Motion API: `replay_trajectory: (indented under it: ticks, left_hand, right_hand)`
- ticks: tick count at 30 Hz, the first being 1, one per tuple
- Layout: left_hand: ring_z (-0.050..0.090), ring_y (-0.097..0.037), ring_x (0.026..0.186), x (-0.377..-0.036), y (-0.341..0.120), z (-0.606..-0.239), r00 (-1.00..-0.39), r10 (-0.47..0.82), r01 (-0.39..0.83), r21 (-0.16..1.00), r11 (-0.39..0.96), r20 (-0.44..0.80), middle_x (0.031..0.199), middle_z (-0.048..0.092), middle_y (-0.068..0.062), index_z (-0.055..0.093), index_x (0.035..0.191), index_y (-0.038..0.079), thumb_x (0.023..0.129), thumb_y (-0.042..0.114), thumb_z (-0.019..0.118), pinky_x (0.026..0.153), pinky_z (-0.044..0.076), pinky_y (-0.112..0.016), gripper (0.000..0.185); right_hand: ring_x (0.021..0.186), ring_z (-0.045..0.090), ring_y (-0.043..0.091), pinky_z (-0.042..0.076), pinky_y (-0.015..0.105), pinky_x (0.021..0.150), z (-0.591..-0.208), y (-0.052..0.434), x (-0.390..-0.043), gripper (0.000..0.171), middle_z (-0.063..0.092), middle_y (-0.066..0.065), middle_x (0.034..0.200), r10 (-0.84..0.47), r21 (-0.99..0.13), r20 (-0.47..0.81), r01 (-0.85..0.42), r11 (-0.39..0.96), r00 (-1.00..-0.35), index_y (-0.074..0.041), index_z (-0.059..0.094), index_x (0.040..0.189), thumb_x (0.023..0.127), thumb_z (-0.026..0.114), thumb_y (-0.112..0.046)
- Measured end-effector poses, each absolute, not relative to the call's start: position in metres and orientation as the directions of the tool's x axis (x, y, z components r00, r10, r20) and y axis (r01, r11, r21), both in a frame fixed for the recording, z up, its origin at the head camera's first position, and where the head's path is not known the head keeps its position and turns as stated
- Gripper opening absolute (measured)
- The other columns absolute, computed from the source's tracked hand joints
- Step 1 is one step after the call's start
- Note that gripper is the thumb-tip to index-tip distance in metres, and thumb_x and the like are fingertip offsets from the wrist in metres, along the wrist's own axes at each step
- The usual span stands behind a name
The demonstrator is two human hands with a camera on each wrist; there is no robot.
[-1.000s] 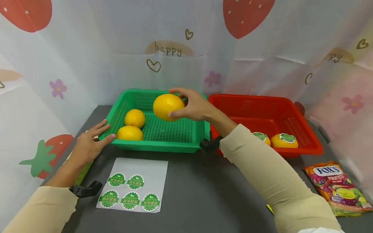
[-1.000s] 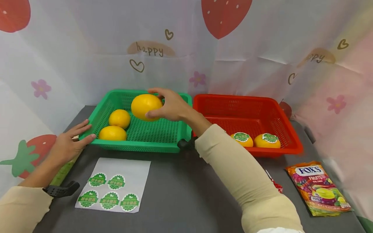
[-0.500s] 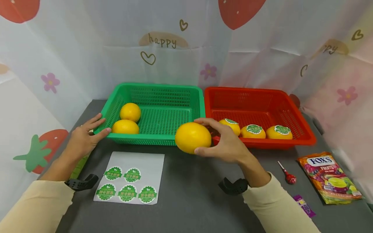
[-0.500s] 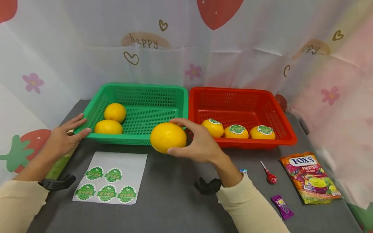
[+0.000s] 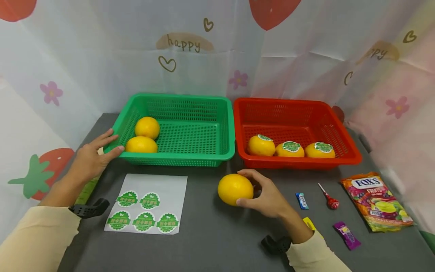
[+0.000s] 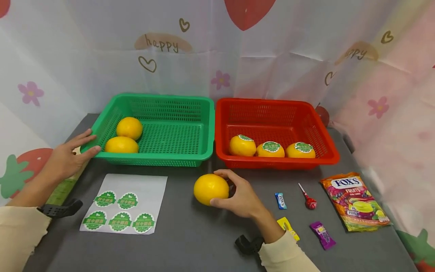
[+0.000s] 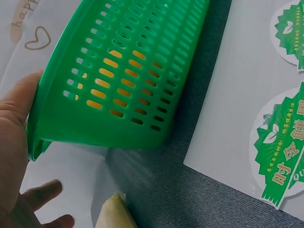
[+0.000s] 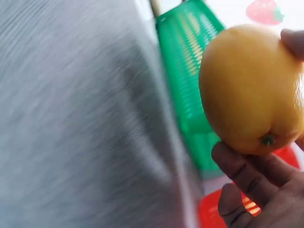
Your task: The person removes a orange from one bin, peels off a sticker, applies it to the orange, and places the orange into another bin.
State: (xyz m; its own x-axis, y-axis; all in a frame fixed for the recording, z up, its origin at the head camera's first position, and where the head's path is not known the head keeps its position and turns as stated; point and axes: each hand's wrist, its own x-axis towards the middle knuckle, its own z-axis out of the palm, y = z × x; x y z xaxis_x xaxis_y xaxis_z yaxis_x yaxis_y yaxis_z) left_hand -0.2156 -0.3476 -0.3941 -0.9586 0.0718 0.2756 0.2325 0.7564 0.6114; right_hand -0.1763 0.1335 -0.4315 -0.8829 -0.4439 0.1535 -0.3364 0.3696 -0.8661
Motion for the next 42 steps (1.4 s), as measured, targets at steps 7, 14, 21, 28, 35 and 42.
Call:
replay_trajectory:
  ticks: [7, 14, 21, 28, 35, 42]
  left_hand:
    - [0.031, -0.052, 0.129, -0.216, -0.337, -0.382, -0.875, 0.133, 0.359, 0.439, 0.823, 0.465, 0.142, 0.04, -0.028, 0.045, 0.14, -0.004, 0.093, 0.027, 0.067, 0.104, 0.021, -0.064, 0.06]
    - [0.045, -0.044, 0.117, -0.191, -0.296, -0.372, -0.646, 0.17, 0.617, 0.378, 0.69, 0.744, 0.125, 0.058, -0.023, 0.065, 0.119, -0.005, 0.091, 0.053, 0.061, 0.101, 0.033, -0.043, 0.065]
    - [0.049, -0.026, 0.108, -0.159, -0.264, -0.394, -0.699, 0.206, 0.667, 0.52, 0.534, 0.685, 0.112, 0.064, -0.016, 0.071, 0.107, -0.004, 0.072, -0.011, 0.073, 0.094, 0.033, -0.024, 0.036]
    - [0.045, -0.022, 0.113, -0.152, -0.262, -0.443, -0.821, 0.193, 0.545, 0.636, 0.546, 0.537, 0.117, 0.063, -0.011, 0.069, 0.111, -0.003, 0.079, -0.013, 0.065, 0.092, 0.033, -0.033, 0.034]
    - [0.044, -0.031, 0.115, -0.154, -0.264, -0.469, -0.858, 0.187, 0.492, 0.663, 0.564, 0.479, 0.117, 0.061, -0.013, 0.07, 0.108, -0.004, 0.08, -0.013, 0.064, 0.091, 0.032, -0.049, 0.031]
    - [0.046, -0.034, 0.113, -0.156, -0.262, -0.479, -0.897, 0.186, 0.417, 0.628, 0.657, 0.4, 0.111, 0.061, -0.012, 0.074, 0.097, -0.001, 0.079, -0.008, 0.068, 0.091, 0.035, -0.054, 0.02]
  right_hand:
    - [0.101, 0.054, 0.027, 0.044, 0.046, 0.09, -0.449, 0.133, -0.183, 0.065, 0.057, 0.007, 0.126, -0.474, -0.858, 0.127, -0.337, 0.389, -0.871, -0.006, 0.052, 0.133, 0.075, 0.081, -0.008]
    - [0.103, 0.052, 0.023, 0.042, 0.044, 0.092, -0.453, 0.137, -0.184, 0.066, 0.055, 0.002, 0.13, -0.542, -0.864, 0.113, -0.352, 0.36, -0.833, -0.011, 0.049, 0.139, 0.081, 0.078, -0.014]
    - [0.104, 0.051, 0.022, 0.04, 0.046, 0.094, -0.451, 0.138, -0.186, 0.066, 0.054, 0.0, 0.132, -0.569, -0.865, 0.118, -0.366, 0.344, -0.814, -0.01, 0.046, 0.142, 0.083, 0.077, -0.019]
    - [0.105, 0.051, 0.023, 0.04, 0.046, 0.093, -0.456, 0.143, -0.188, 0.066, 0.053, -0.001, 0.132, -0.583, -0.876, 0.118, -0.361, 0.32, -0.804, -0.015, 0.045, 0.142, 0.084, 0.076, -0.021]
    - [0.105, 0.051, 0.023, 0.041, 0.045, 0.093, -0.456, 0.143, -0.188, 0.067, 0.053, 0.0, 0.132, -0.595, -0.893, 0.11, -0.342, 0.293, -0.796, -0.013, 0.044, 0.143, 0.084, 0.076, -0.014]
    - [0.105, 0.051, 0.026, 0.04, 0.047, 0.093, -0.455, 0.142, -0.188, 0.067, 0.052, 0.004, 0.133, -0.595, -0.9, 0.095, -0.325, 0.292, -0.798, -0.012, 0.043, 0.144, 0.085, 0.075, -0.012]
